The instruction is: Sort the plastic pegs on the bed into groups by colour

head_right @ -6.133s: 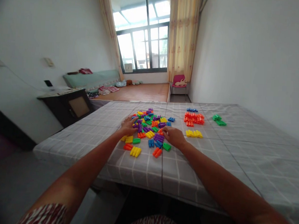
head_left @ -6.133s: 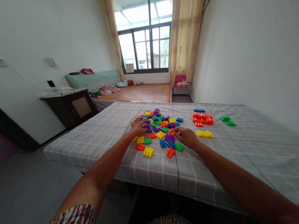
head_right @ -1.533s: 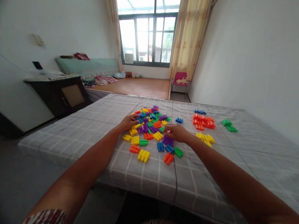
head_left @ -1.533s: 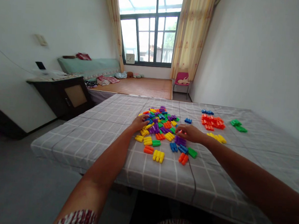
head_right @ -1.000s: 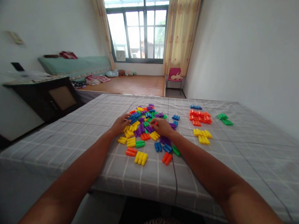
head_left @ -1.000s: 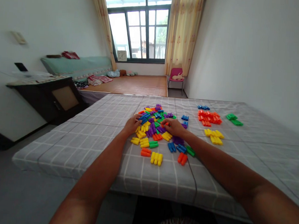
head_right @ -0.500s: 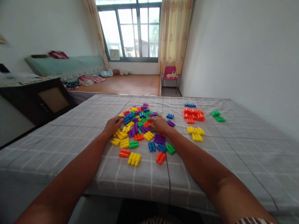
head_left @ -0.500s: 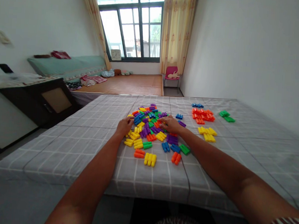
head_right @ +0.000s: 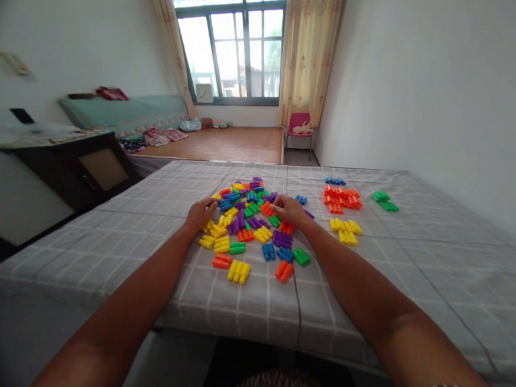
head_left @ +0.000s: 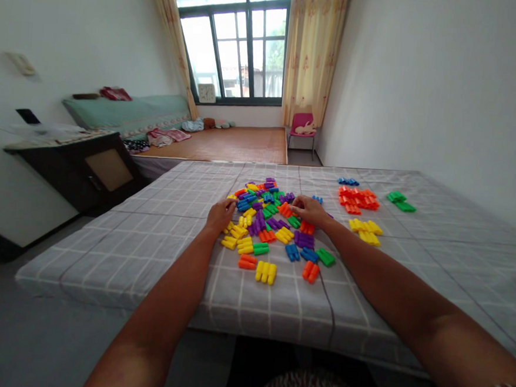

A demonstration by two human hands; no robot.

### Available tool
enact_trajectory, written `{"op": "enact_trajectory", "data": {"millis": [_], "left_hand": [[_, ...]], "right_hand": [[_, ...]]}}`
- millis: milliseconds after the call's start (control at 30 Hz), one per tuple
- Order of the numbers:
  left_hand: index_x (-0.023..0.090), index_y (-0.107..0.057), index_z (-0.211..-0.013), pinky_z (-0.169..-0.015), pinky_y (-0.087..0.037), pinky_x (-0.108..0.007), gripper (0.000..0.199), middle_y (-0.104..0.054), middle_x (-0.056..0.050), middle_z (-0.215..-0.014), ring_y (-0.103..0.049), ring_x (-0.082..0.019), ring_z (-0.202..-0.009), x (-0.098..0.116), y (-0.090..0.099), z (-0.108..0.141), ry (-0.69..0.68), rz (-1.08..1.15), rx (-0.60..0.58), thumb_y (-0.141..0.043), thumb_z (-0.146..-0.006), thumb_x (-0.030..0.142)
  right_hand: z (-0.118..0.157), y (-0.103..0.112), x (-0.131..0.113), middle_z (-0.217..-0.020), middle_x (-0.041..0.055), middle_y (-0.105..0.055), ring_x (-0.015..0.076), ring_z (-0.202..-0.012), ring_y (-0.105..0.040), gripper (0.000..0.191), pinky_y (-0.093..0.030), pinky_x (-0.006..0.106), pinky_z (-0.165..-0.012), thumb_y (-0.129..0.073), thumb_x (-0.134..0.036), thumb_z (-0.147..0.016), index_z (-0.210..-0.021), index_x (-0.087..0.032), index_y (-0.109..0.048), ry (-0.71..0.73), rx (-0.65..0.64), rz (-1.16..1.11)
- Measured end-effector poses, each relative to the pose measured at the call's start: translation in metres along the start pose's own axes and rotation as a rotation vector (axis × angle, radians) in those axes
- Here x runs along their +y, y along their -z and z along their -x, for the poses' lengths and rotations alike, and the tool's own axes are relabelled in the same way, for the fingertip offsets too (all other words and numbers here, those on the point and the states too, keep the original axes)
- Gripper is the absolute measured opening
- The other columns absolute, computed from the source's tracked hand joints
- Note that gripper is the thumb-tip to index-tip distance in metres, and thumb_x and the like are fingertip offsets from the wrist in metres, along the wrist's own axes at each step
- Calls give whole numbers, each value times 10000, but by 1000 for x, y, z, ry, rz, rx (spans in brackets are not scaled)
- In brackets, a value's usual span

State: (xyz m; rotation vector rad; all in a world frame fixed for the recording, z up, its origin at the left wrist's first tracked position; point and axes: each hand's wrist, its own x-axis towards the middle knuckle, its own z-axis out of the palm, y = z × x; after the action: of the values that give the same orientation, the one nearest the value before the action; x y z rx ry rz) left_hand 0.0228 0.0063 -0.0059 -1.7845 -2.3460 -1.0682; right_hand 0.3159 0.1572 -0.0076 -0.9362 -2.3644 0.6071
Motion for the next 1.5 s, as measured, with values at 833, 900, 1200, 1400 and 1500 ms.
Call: {"op": "enact_trajectory", "data": {"millis": [833,900,1200,1400,1500], "left_hand": [[205,-726,-943,-701,-442,-251,364,-725,-46,-912,-633,-180,-826,5,-7,3,-177,104,-138,-433,-914,418],[196,-731,-896,-669,-438,-252,380,-716,-36,-831,-624,-172,-756,9,-6,4,-195,130,-178,-436,-911,435],[199,-734,-842,-658,-420,-262,443,-725,-62,-847,-631,-187,-774,5,0,2,-161,83,-95,-394,-926,470],[200,-727,-832,-661,-412,-259,438,-719,-60,-811,-617,-186,-775,-2,-1,1,-144,45,-97,-401,-916,480],[199,-722,-781,-657,-413,-256,408,-704,-54,-736,-621,-191,-772,-1,0,1,-111,91,-83,-457,-888,489]], "right_hand": [[9,8,-13,-637,4,-673,143,-588,-598,236,-399,241,-547,-549,-407,-840,-795,-193,-638,18,-51,33],[2,6,-20,-630,1,-668,142,-580,-592,220,-401,242,-542,-565,-396,-829,-796,-194,-646,44,-51,42],[-65,-18,-49,-1086,62,-712,199,-892,-661,317,-478,294,-790,-626,-272,-826,-1136,-217,-659,197,-104,231],[-65,-30,-45,-1000,47,-722,189,-864,-657,284,-471,268,-746,-666,-304,-820,-1092,-224,-680,245,-170,259],[-54,-23,-43,-948,51,-720,170,-806,-648,278,-463,256,-713,-621,-353,-859,-1087,-201,-671,250,-156,218]]}}
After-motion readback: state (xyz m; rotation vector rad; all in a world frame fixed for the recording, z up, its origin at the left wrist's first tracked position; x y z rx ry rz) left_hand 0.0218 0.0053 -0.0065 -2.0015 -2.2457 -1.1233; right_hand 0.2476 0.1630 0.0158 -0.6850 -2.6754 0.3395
